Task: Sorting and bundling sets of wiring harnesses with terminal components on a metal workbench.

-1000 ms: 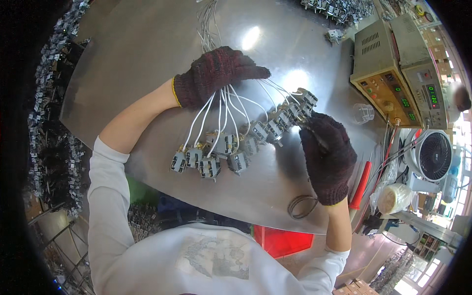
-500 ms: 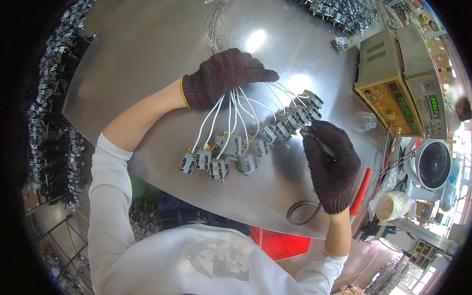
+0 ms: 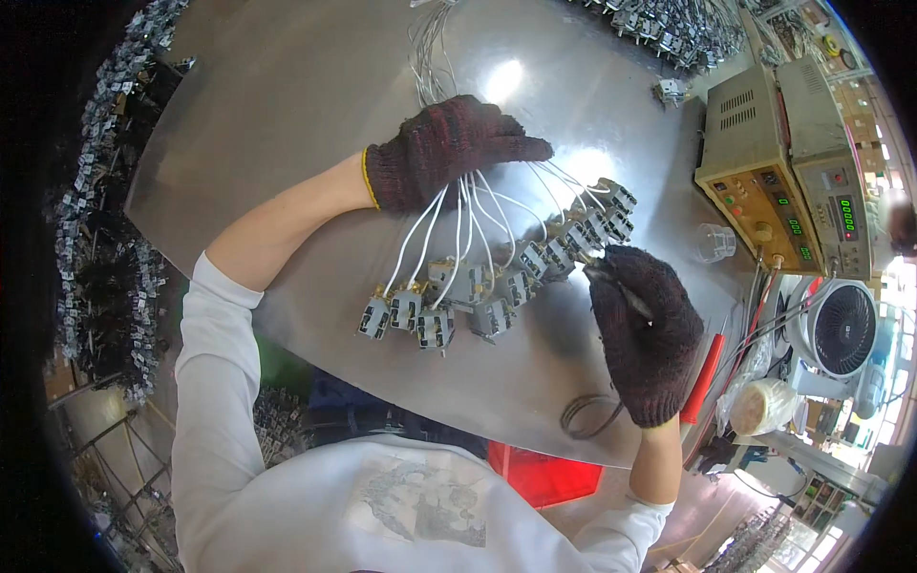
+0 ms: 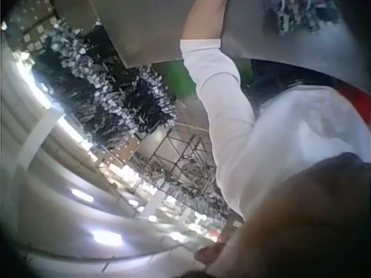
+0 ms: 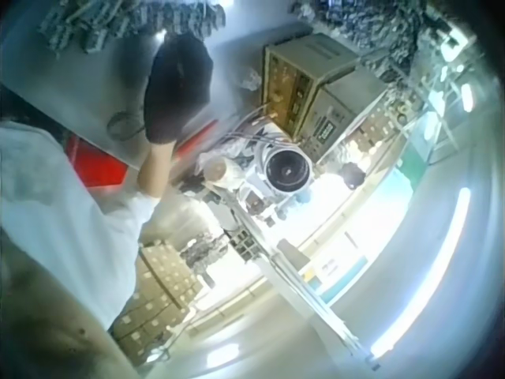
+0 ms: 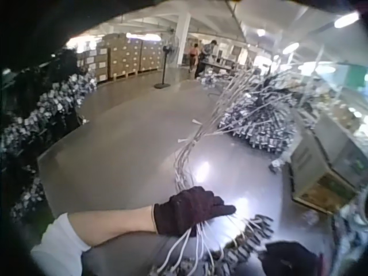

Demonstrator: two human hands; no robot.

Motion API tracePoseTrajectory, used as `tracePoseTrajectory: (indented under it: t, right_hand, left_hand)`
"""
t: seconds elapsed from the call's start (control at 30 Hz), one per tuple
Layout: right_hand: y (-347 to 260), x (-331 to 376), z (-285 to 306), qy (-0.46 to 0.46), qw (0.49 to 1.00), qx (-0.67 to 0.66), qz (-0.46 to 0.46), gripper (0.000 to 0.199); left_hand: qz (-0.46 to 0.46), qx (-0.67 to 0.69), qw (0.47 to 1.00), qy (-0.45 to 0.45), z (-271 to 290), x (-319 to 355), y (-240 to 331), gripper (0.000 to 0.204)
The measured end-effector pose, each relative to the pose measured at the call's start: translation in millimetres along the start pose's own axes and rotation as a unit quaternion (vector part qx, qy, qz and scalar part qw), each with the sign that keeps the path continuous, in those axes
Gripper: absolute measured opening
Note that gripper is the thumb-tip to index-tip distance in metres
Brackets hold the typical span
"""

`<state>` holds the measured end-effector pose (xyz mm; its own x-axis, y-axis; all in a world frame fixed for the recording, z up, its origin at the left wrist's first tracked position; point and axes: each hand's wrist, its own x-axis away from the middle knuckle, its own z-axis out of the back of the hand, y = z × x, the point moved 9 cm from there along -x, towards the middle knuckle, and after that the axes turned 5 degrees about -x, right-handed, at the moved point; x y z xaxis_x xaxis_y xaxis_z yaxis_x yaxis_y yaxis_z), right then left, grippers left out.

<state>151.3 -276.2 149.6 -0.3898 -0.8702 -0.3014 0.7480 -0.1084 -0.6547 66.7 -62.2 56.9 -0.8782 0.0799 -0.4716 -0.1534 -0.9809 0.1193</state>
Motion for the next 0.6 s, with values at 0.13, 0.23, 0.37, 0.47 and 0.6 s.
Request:
tracePoseTrajectory:
  t: [0.13,0.23,0.37,0.47,0.6]
  right_hand:
    - [3.1,0.9,-8.0,-0.019,0.999,-0.011,-0.036,0.026]
    - [-17.7,-2.6,-11.9,-0.038,0.994,0.091,0.056,0.028]
    - [-20.6,-9.2,-13.7,-0.085,0.982,0.132,0.104,0.029]
    - [-20.3,-9.4,-13.2,-0.095,0.980,0.143,0.104,0.028]
    - [-8.1,-3.7,-11.7,-0.056,0.997,0.045,0.038,0.028]
  left_hand:
    - [-0.011,0.001,1.000,-0.001,5.9,0.7,1.3,0.100]
    - [0.006,-0.006,1.000,-0.012,-0.7,-1.4,-1.4,0.100]
    - [0.005,-0.029,1.000,-0.010,-3.1,-1.1,-2.4,0.100]
    - [0.014,-0.039,0.999,-0.013,-4.0,-0.8,-1.7,0.097]
    - [0.020,-0.037,0.999,-0.017,-7.2,-0.7,-3.8,0.091]
